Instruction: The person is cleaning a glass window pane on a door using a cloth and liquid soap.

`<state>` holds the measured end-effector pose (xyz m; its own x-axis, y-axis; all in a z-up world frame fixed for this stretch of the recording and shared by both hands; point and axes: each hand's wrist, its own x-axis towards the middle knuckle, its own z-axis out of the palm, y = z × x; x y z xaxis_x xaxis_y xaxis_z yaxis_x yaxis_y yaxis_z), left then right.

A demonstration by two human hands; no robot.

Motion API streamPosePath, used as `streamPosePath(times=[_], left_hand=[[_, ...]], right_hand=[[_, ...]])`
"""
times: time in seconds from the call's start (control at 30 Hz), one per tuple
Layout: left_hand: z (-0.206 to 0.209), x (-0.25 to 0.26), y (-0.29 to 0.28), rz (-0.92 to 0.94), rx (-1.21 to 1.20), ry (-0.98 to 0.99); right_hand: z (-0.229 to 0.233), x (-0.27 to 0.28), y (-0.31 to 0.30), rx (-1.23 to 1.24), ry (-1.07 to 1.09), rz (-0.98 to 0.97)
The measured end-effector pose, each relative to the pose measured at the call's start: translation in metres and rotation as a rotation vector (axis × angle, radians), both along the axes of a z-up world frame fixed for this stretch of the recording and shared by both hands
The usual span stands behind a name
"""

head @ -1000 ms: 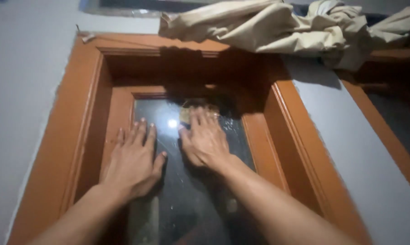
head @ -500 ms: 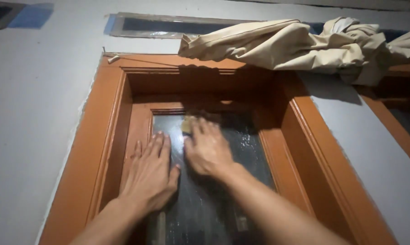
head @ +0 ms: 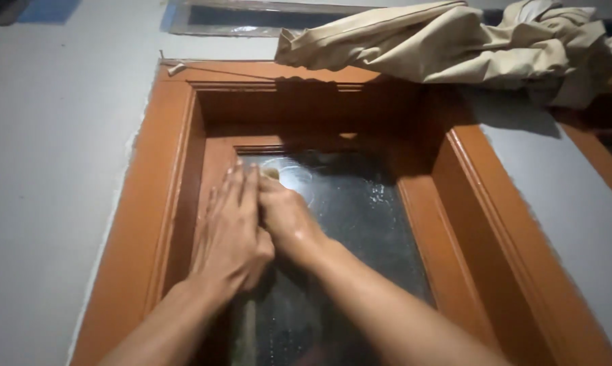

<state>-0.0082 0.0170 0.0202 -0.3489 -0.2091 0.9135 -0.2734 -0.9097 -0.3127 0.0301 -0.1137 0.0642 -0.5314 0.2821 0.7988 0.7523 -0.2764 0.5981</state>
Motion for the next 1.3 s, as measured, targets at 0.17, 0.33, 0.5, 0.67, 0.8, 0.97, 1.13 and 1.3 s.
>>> streamPosePath(times=[0.17,0.33,0.5,0.67,0.8,0.97,1.13,1.3], left_hand=[[-0.009,-0.014,-0.006,0.029,0.097,0.075],[-0.005,-0.017,-0.010,-0.002,0.019,0.164],[-0.011,-0.017,-0.008,-0.027,0.017,0.085],[-0.009,-0.012,-0.007,-0.018,0.065,0.163],[-0.013,-0.008,-0.010,-0.016,0.135,0.203],[-0.018,-0.011,-0.009,-0.007,0.136,0.209],[-0.011,-0.003,-0.008,0.073,0.095,0.273],[0.000,0.005,-0.004,-0.074,0.079,0.178]], right_hand=[[-0.020,-0.001,-0.037,0.134,-0.012,-0.161],[-0.002,-0.013,-0.037,0.366,-0.102,-0.307],[-0.060,0.008,-0.026,0.064,-0.142,-0.144],[-0.049,-0.013,-0.056,0.229,-0.187,-0.248],[-0.048,-0.016,-0.045,0.259,0.074,-0.135],[-0.099,0.003,-0.052,0.171,-0.137,-0.251],[-0.040,-0.003,-0.063,0.450,-0.197,-0.356],[0.020,0.016,-0.020,0.151,-0.188,-0.294]])
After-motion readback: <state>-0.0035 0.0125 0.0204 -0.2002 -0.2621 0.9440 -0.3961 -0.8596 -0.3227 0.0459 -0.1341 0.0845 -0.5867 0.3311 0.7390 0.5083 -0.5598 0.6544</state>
